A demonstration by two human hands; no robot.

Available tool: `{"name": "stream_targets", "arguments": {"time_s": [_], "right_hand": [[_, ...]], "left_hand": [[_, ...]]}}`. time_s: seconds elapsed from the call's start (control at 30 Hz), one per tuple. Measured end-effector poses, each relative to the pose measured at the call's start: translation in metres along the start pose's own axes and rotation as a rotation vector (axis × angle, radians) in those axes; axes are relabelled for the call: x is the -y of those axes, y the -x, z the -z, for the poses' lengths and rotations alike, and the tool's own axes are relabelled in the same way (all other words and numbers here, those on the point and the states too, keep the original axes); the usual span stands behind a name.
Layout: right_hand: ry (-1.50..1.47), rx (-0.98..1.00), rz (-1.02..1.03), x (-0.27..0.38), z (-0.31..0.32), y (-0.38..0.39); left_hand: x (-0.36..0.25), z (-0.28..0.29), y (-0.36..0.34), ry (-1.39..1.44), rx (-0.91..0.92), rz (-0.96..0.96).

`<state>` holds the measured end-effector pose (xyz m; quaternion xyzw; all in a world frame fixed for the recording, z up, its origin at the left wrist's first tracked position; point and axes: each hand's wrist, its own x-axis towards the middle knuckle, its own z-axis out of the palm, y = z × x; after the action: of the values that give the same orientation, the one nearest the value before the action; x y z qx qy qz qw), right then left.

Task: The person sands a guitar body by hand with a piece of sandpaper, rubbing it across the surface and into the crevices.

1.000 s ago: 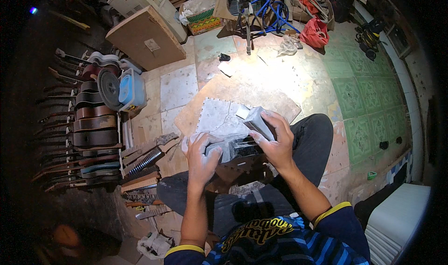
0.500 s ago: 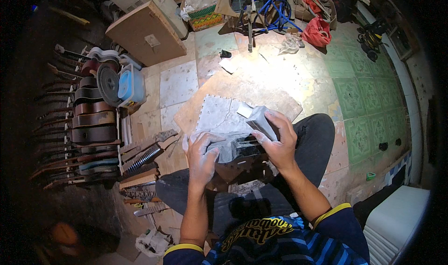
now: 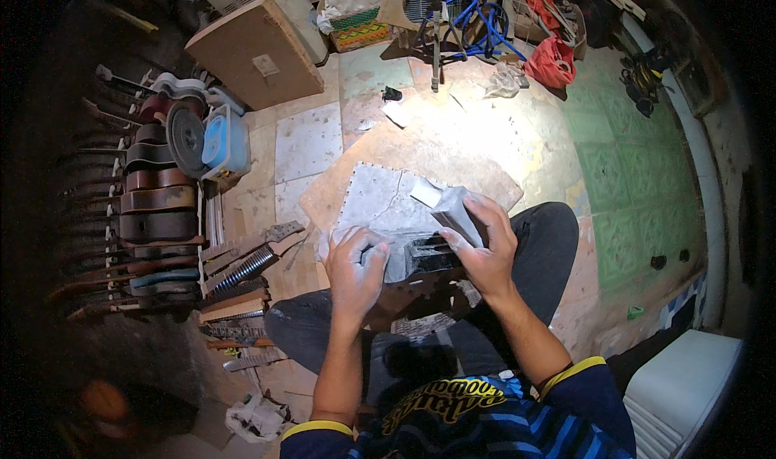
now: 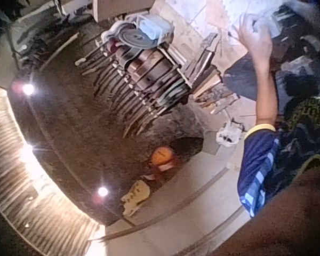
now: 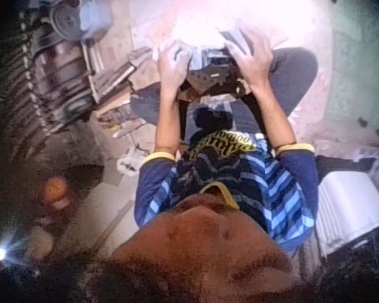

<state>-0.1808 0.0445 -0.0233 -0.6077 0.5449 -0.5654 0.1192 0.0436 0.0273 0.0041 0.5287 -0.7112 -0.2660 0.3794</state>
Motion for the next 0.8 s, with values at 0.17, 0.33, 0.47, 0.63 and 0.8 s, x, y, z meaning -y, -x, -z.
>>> {"name": "stream_targets", "arguments": {"time_s": [0.17, 0.33, 0.47, 0.63, 0.8], "right_hand": [[-0.017, 0.176, 0.139, 0.039, 0.019, 0.01], [-0.027, 0.406, 0.209, 0.065, 0.023, 0.016], [0.011, 0.43, 0.242, 0.079, 0.004, 0.012], [0.023, 0.462, 0.221, 0.083, 0.013, 0.021], [0.061, 0.471, 0.212, 0.085, 0.007, 0.012]], "left_hand": [[0.029, -0.017, 0.012, 0.046, -0.199, 0.014], [0.016, -0.017, 0.012, 0.107, -0.26, -0.079], [0.013, -0.019, 0.016, 0.208, -0.315, -0.041], [0.012, -0.018, 0.016, 0.2, -0.289, -0.024], [0.016, -0.02, 0.01, 0.27, -0.279, -0.048]]}}
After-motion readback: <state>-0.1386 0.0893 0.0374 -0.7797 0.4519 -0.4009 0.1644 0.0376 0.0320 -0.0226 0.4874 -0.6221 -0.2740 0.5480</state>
